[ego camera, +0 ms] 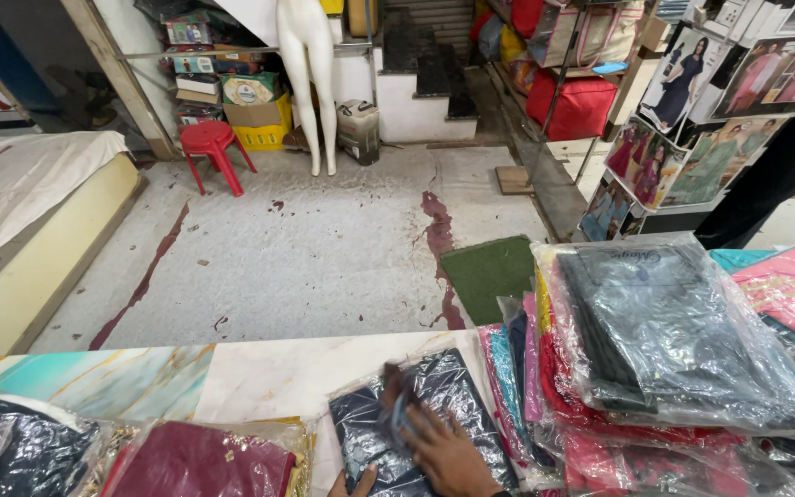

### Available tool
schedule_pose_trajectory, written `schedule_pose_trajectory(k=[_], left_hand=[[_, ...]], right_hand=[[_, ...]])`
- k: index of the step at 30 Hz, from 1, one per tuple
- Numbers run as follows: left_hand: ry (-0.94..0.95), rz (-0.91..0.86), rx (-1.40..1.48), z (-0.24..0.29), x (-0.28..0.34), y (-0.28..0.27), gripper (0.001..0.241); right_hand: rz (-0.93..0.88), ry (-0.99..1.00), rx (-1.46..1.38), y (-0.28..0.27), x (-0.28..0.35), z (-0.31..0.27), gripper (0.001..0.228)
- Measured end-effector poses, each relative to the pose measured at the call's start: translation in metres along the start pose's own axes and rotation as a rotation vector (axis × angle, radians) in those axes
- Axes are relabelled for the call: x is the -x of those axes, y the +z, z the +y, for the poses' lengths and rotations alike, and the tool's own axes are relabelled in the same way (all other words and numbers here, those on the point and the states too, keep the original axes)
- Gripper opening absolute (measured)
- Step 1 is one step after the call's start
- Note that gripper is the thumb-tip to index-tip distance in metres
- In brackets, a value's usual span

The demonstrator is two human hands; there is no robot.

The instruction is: The person wipes the surface of multiple packaged garments on a table using a small cloth. They handle each package individually, wiping the plastic surface before moving to the next item.

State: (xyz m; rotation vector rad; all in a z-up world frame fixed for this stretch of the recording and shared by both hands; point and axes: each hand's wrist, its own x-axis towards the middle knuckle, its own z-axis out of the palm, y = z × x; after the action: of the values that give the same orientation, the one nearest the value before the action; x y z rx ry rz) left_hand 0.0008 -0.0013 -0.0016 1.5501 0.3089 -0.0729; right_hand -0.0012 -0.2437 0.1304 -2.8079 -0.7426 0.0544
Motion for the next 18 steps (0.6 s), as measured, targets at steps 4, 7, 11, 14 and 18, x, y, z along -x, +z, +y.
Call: schedule_pose_trajectory(k=[4, 7, 11, 14, 18], left_hand=[[0.283, -0.036, -0.032, -0.003, -0.004, 0.004, 0.053], [-0.017, 0.02, 0.088, -0.005, -0.001, 0.01, 0.053], [-0.034, 0.069, 0.178, -0.009, 0.004, 0.005, 0.051], [-0.02, 0.024, 0.222, -0.01, -0.004, 0.004, 0.051], [-0.069, 0.017, 0.247, -0.005, 0.011, 0.009, 0.052]], right_hand=[[-0.275, -0.164, -0.208, -0.008, 0.013, 0.009, 0.051], [0.12, 0.184, -0.092, -0.021, 0.017, 0.021, 0.054], [0.07, 0.287, -0.049, -0.022, 0.017, 0.002, 0.054], [-0.165, -0.113, -0.122, -0.021, 0.013, -0.003, 0.053], [0.053, -0.001, -0.055, -0.015, 0.018, 0.022, 0.057]])
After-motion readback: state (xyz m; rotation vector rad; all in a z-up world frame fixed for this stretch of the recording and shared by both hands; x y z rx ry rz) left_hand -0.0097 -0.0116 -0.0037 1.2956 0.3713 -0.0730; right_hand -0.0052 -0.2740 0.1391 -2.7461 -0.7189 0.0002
